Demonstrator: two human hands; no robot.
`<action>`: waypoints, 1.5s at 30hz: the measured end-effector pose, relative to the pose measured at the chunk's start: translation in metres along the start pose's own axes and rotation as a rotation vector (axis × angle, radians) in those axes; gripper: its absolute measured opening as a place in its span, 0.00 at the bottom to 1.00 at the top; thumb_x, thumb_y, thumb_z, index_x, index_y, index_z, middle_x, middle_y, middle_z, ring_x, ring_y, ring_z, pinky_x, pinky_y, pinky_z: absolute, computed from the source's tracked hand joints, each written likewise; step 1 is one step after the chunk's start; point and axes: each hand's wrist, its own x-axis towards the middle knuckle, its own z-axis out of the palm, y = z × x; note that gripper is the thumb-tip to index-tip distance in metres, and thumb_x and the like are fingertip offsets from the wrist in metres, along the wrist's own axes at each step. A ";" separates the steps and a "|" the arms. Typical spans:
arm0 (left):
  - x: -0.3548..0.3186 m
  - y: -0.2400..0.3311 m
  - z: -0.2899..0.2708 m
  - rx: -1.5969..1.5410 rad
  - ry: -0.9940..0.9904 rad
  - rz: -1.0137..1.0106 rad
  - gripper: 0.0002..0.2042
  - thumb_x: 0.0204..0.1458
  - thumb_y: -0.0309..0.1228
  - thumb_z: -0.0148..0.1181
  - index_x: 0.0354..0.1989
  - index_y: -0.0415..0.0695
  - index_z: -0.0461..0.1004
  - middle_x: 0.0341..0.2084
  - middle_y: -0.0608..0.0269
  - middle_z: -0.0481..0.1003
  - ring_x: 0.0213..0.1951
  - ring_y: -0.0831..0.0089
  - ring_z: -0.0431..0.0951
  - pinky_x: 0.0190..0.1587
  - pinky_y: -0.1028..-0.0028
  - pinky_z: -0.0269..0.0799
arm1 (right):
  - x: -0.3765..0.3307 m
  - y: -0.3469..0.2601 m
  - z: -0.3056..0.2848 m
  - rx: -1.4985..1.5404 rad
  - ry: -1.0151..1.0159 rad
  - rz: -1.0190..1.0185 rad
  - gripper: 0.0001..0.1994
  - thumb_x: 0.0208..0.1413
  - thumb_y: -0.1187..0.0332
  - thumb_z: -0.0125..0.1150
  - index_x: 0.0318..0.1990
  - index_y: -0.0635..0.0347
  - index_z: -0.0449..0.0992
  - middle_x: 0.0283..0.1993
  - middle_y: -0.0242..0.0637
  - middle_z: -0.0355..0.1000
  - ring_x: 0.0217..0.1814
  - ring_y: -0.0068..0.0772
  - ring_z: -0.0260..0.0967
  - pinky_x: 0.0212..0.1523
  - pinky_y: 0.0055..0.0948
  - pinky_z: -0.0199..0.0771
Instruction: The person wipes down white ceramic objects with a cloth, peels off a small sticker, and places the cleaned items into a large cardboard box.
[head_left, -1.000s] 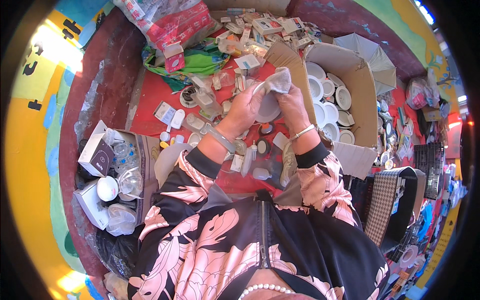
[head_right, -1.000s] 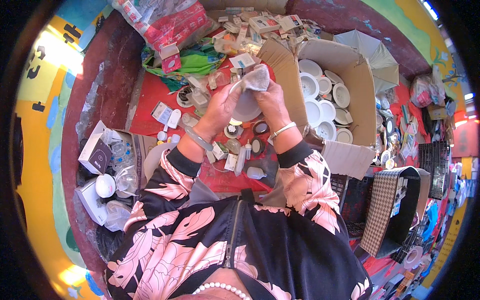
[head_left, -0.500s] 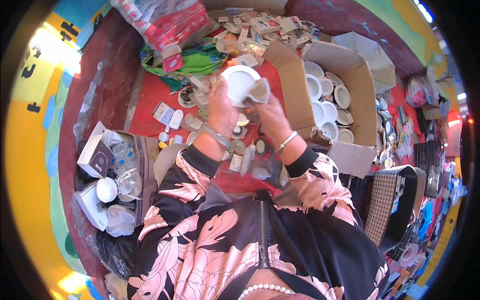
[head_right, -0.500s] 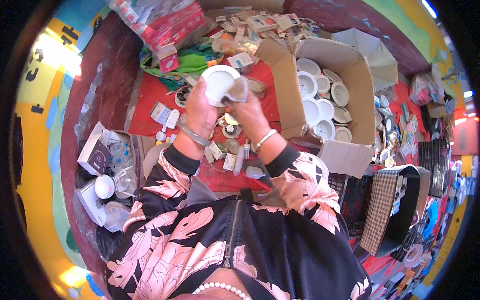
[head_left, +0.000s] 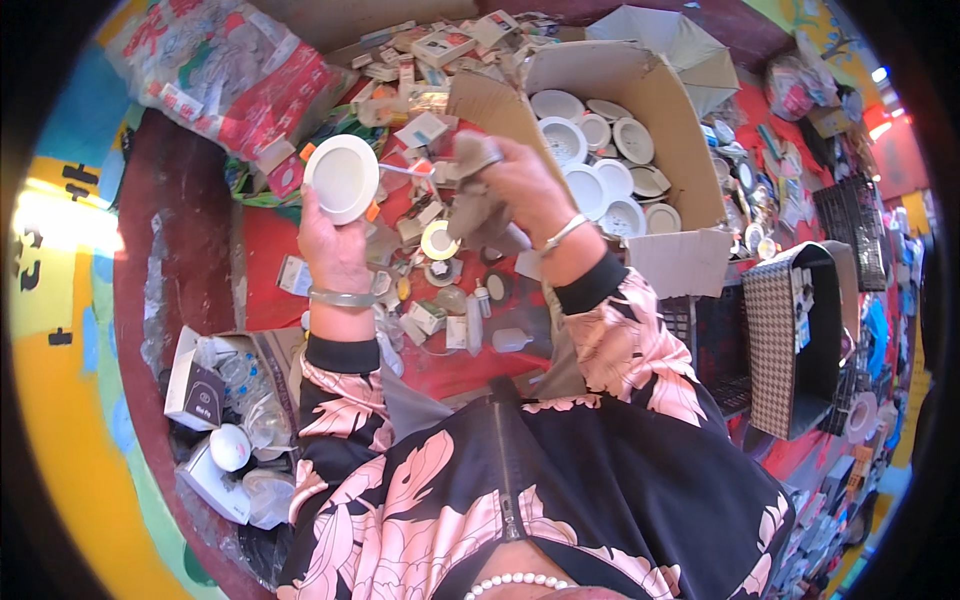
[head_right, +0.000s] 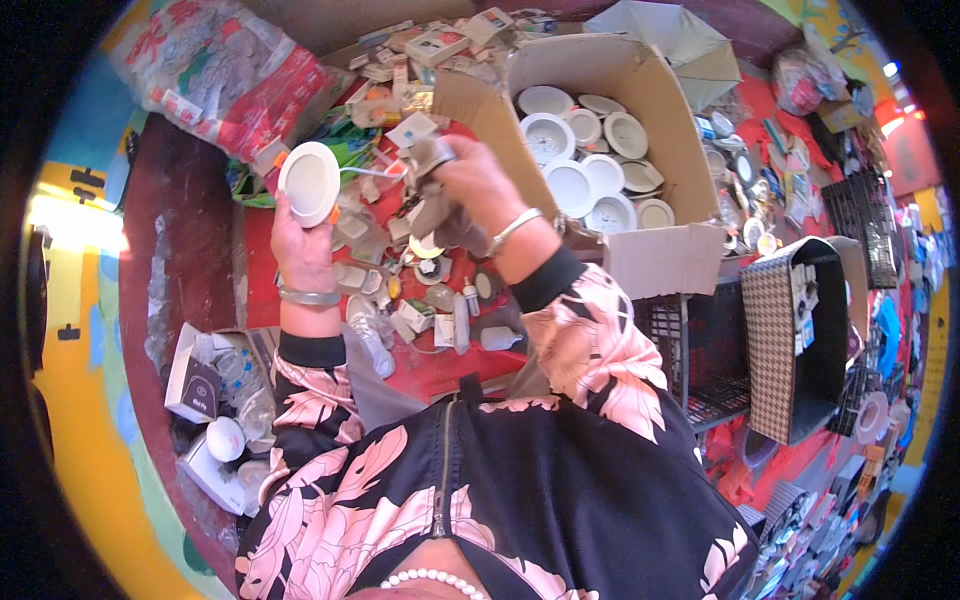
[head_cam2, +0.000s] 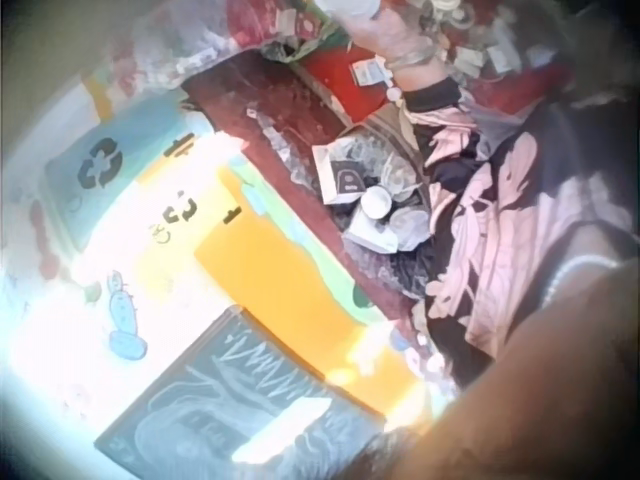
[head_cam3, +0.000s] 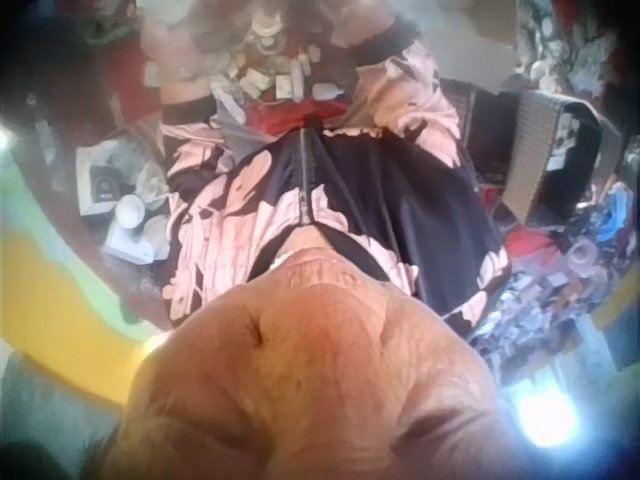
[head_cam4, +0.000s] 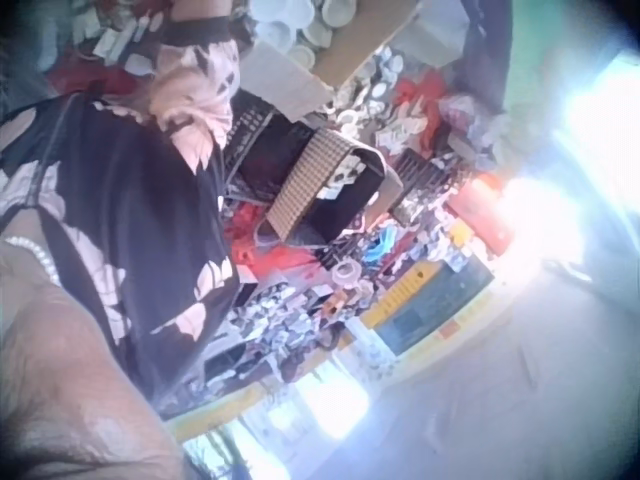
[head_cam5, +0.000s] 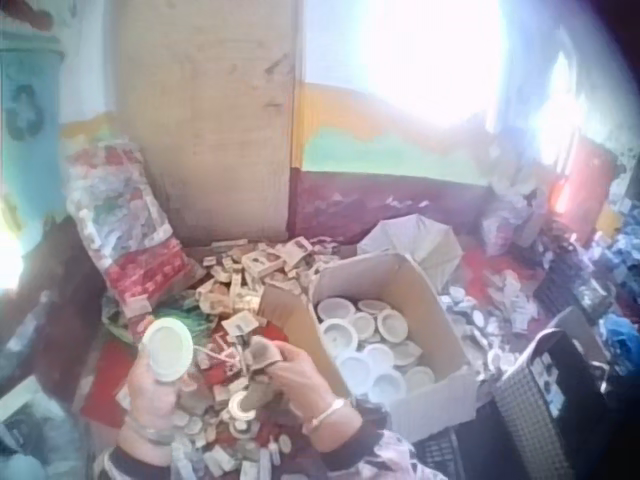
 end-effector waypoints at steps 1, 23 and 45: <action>0.001 -0.001 0.001 -0.010 0.001 0.001 0.18 0.60 0.37 0.40 0.54 0.38 0.61 0.51 0.56 0.68 0.52 0.60 0.69 0.55 0.58 0.65 | 0.004 0.001 -0.008 0.089 0.073 -0.053 0.09 0.48 0.73 0.58 0.38 0.62 0.75 0.30 0.31 0.72 0.31 0.21 0.68 0.31 0.23 0.69; -0.024 -0.041 0.007 -0.056 -0.206 -0.238 0.17 0.60 0.40 0.42 0.49 0.41 0.65 0.44 0.60 0.71 0.46 0.68 0.72 0.52 0.67 0.67 | -0.011 0.045 0.053 -1.147 -0.123 -0.828 0.28 0.48 0.63 0.51 0.61 0.50 0.59 0.67 0.39 0.48 0.71 0.48 0.36 0.66 0.53 0.30; -0.021 -0.008 0.024 0.190 -0.117 0.030 0.21 0.61 0.39 0.37 0.55 0.36 0.60 0.52 0.54 0.66 0.54 0.60 0.66 0.58 0.62 0.59 | 0.009 0.020 0.009 -0.376 -0.097 -0.398 0.20 0.44 0.77 0.51 0.50 0.64 0.69 0.42 0.40 0.72 0.46 0.29 0.68 0.46 0.25 0.66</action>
